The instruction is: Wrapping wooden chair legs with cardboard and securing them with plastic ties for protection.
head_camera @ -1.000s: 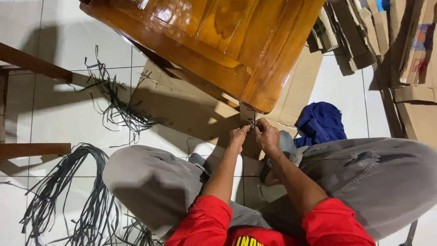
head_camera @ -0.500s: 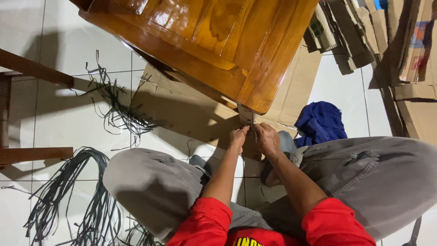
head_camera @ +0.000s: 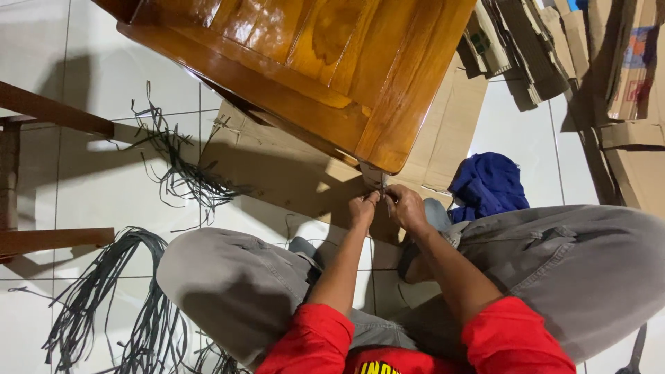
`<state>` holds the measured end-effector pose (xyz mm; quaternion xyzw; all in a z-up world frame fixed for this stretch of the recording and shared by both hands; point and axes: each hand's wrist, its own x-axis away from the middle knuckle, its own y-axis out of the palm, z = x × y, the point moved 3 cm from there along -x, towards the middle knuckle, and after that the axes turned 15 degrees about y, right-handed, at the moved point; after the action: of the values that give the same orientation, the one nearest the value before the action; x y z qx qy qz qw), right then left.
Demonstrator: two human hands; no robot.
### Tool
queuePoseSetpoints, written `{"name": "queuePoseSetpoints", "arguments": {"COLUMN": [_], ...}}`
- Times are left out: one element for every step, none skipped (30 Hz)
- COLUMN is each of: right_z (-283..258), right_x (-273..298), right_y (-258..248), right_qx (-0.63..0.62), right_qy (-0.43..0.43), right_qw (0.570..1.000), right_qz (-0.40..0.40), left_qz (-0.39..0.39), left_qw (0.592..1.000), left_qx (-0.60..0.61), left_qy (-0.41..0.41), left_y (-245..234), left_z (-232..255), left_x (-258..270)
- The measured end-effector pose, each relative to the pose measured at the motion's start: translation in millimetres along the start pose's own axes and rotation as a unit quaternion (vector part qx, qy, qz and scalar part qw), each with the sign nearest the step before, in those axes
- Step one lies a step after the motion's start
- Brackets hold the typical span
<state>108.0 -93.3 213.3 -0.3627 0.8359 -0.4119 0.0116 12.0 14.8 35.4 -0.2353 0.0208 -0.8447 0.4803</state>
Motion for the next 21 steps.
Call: {"name": "queuePoseSetpoints", "arguments": {"right_z": [2,4,6,9,12,14,12,11,10,10,10,10,10,10,11,10,8,7,7,7,8], "right_x": [-1,-3,-4,-6,-7,-11,-11,-11,-10,-10,-10,-10,-10,-10,-10,-9,-8,-8,-7,-7,-7], "right_y": [2,4,7,9,11,13,13,13,13,14,15,16,16,18,19,18,17,16,16,16,16], "right_qx": [-0.001,-0.006,-0.01,-0.011,-0.018,-0.024,-0.025,-0.025,-0.024,-0.024,-0.021,-0.017,-0.017,-0.011,-0.005,-0.005,-0.014,-0.023,-0.023,-0.029,-0.035], "right_qy": [0.0,0.007,0.014,0.013,0.017,0.019,0.018,0.019,0.02,0.02,0.022,0.024,0.024,0.034,0.044,0.046,0.046,0.046,0.046,0.052,0.057], "right_qw": [1.0,1.0,1.0,1.0,1.0,0.999,0.999,0.999,0.999,0.999,0.999,1.0,1.0,0.999,0.999,0.999,0.999,0.998,0.998,0.998,0.998], "right_qz": [0.0,-0.002,-0.003,-0.004,-0.01,-0.015,-0.015,-0.014,-0.014,-0.013,-0.012,-0.011,-0.01,-0.015,-0.019,-0.019,-0.019,-0.02,-0.02,-0.016,-0.012], "left_qz": [0.0,0.018,0.036,0.037,0.042,0.046,0.047,0.031,0.015,0.015,0.014,0.014,0.014,0.015,0.017,0.016,0.018,0.021,0.02,0.009,-0.003], "left_qw": [1.0,1.0,0.998,0.998,0.997,0.995,0.995,0.997,0.998,0.998,0.998,0.998,0.998,0.999,0.999,0.999,0.998,0.996,0.996,0.995,0.993], "left_qx": [-0.001,-0.009,-0.018,-0.019,-0.015,-0.012,-0.012,0.0,0.013,0.013,0.009,0.006,0.006,0.002,-0.003,-0.003,0.03,0.064,0.064,0.086,0.107], "left_qy": [0.0,0.024,0.047,0.046,0.066,0.087,0.088,0.073,0.057,0.058,0.057,0.056,0.056,0.051,0.045,0.044,0.052,0.062,0.061,0.051,0.041], "left_y": [-3,-7,-11,-13,-15,-16,-14,-10,-6,-13,-19,-25,-22,-20,-18,-16,-14,-12,-14,-14,-16], "left_z": [3,8,12,14,17,21,20,17,13,24,35,46,38,29,21,23,27,30,33,35,37], "left_x": [3,6,8,11,14,14,11,9,8,17,26,36,31,27,22,23,25,25,27,29,30]}}
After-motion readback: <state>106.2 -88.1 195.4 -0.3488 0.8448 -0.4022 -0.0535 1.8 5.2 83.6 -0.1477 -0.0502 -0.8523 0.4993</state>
